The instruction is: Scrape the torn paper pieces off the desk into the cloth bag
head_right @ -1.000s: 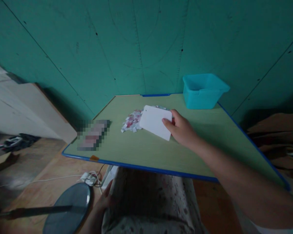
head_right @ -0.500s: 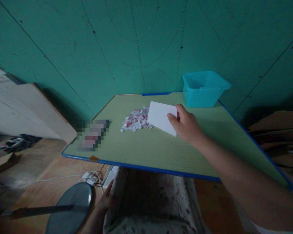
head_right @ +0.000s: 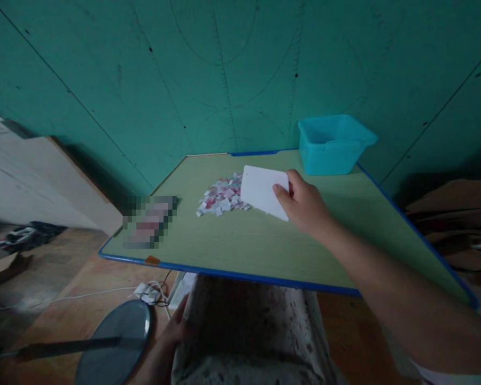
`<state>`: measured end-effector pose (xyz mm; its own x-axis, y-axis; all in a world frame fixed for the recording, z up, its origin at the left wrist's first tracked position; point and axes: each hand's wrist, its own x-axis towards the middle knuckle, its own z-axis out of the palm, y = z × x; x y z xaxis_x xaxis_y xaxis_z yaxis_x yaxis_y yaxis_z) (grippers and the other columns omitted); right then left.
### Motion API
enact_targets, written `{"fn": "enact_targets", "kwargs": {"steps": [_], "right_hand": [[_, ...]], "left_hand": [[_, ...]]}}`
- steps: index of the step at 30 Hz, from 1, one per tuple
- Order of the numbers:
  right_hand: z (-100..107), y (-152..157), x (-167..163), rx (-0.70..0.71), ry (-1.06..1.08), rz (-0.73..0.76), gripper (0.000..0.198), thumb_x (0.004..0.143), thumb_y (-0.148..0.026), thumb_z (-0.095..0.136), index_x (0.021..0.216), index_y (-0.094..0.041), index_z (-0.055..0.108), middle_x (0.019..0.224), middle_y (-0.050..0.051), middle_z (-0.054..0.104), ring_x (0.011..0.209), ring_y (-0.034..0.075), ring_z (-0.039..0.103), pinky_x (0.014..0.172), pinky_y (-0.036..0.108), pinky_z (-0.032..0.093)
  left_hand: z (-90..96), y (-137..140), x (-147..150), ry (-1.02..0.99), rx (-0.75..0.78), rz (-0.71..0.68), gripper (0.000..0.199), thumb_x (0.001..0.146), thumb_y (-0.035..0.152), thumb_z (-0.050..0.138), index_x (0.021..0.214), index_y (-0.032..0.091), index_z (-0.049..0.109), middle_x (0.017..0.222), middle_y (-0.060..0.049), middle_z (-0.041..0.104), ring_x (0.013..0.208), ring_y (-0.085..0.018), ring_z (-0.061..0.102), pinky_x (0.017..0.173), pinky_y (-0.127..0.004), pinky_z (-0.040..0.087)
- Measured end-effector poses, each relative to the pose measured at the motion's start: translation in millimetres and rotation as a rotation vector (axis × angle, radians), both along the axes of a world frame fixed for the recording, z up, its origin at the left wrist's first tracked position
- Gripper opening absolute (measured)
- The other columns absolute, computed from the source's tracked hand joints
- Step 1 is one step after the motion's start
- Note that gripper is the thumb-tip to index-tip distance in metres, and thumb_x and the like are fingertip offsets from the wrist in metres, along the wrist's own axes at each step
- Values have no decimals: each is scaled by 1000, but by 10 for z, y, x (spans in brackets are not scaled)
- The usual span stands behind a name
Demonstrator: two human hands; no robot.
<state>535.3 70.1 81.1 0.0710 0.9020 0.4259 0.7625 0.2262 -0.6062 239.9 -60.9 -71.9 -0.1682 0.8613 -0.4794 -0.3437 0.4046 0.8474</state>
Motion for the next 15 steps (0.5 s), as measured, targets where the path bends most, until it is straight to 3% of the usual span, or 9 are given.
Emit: {"fn": "enact_targets", "kwargs": {"steps": [8, 15], "right_hand": [[-63, 47, 3, -18, 83, 70, 19, 80, -38, 48, 89, -21, 47, 68, 1, 56, 59, 14, 51, 51, 25, 32], [-82, 87, 47, 12, 201, 75, 16, 79, -36, 52, 81, -21, 46, 64, 0, 52, 61, 14, 50, 51, 25, 35]], "left_hand": [[14, -17, 29, -16, 64, 3, 53, 36, 4, 61, 83, 26, 70, 74, 6, 74, 80, -18, 64, 68, -21, 48], [170, -48, 66, -127, 16, -8, 55, 38, 5, 61, 87, 26, 71, 79, 4, 75, 82, -20, 66, 66, -22, 50]]}}
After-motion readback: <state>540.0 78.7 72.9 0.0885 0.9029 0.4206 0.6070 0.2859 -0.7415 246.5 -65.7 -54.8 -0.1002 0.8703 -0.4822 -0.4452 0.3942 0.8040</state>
